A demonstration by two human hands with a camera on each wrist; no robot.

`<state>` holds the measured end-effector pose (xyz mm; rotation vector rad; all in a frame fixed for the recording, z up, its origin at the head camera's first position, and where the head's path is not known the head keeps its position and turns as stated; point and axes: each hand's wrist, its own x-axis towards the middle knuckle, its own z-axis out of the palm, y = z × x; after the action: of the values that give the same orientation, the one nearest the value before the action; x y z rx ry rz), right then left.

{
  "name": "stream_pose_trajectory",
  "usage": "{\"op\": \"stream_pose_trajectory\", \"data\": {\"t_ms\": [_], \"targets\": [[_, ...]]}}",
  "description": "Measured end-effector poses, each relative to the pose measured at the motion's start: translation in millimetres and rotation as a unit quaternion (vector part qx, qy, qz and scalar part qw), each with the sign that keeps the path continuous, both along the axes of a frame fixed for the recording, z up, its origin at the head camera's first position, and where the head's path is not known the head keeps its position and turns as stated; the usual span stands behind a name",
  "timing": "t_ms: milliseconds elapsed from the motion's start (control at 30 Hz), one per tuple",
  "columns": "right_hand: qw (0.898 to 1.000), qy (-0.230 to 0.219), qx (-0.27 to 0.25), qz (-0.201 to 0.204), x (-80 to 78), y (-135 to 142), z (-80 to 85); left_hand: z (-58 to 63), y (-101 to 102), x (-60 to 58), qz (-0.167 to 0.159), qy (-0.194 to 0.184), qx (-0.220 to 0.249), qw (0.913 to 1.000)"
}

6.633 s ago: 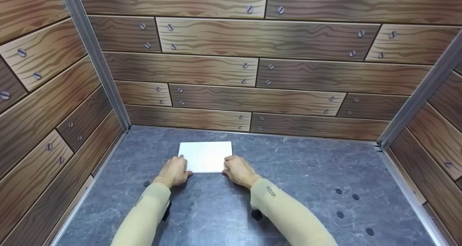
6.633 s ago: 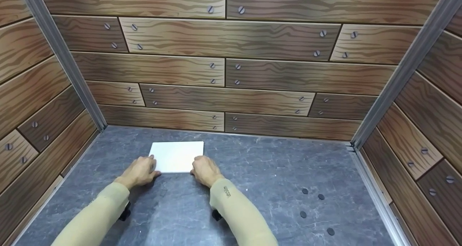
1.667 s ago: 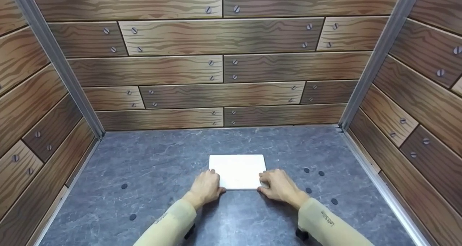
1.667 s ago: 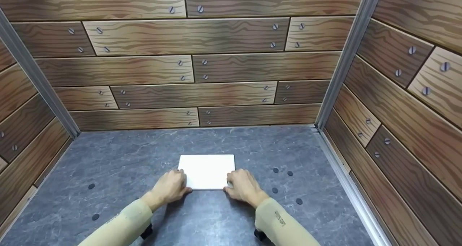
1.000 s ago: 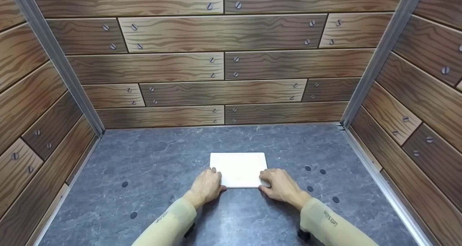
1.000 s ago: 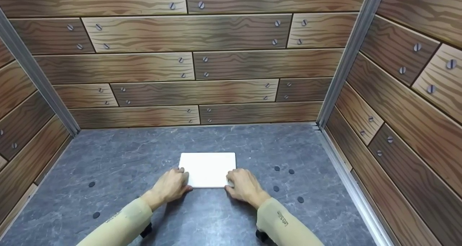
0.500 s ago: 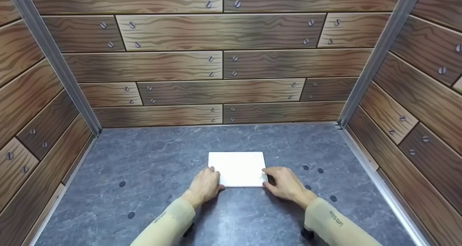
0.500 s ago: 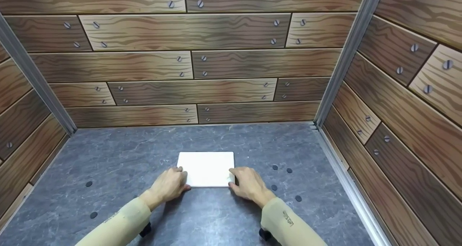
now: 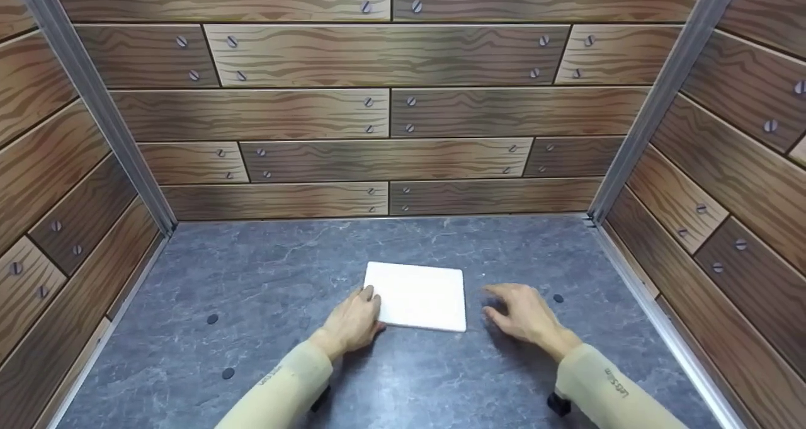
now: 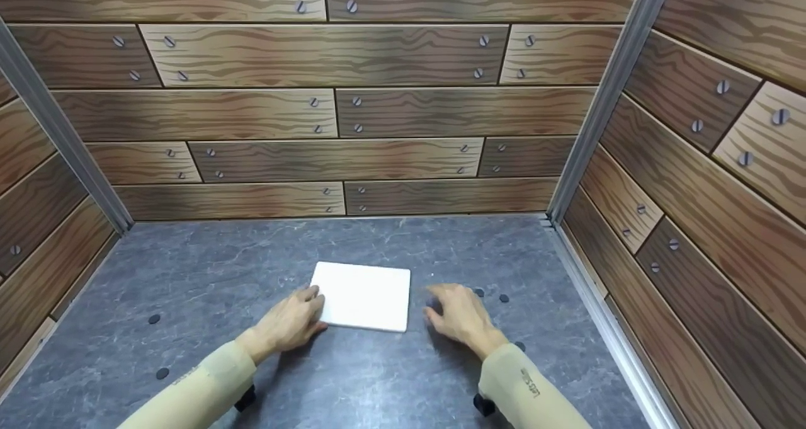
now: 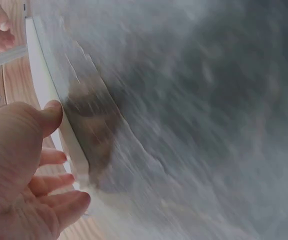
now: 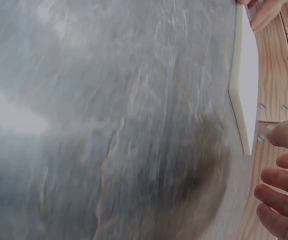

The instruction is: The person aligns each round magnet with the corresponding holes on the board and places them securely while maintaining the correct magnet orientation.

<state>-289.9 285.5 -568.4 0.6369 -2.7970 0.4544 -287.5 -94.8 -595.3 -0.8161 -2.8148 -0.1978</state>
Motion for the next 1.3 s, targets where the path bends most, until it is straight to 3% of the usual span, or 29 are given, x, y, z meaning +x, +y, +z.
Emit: {"op": "stream_pose_trajectory", "data": {"t_ms": [133,200,333,567,767,867,1067,1300], "targets": [[1.0,0.003,-0.003,-0.008,1.4,9.3,-0.3,0.4,-10.2,-0.8,-0.012,-0.069,-0.021,0.9973],[1.0,0.008,-0.003,-0.014,2.5,14.4,-1.1,-1.8,-13.0,-1.8,-0.019,-0.083,-0.029,0.9959],[0.999,0.025,-0.004,-0.022,4.6,25.3,-2.9,-4.8,-12.2,-2.4,-0.021,-0.074,-0.041,0.9962],[0.999,0.037,-0.008,-0.032,6.6,46.0,-5.2,-4.9,0.4,2.4,0.013,-0.028,-0.065,0.9974],[0.998,0.043,-0.009,-0.043,8.6,63.6,-4.5,-3.2,0.7,4.4,0.002,0.023,-0.067,0.9975],[0.998,0.041,-0.013,-0.051,8.8,70.3,-3.1,-3.7,-4.3,3.5,-0.021,0.012,-0.081,0.9964],[0.997,0.037,-0.014,-0.06,7.1,81.0,-1.8,-7.7,-11.6,0.8,-0.063,-0.052,-0.105,0.991],[0.997,0.049,-0.012,-0.065,9.1,97.9,-3.2,-7.0,-9.5,-3.4,-0.075,-0.059,-0.099,0.9906]]}}
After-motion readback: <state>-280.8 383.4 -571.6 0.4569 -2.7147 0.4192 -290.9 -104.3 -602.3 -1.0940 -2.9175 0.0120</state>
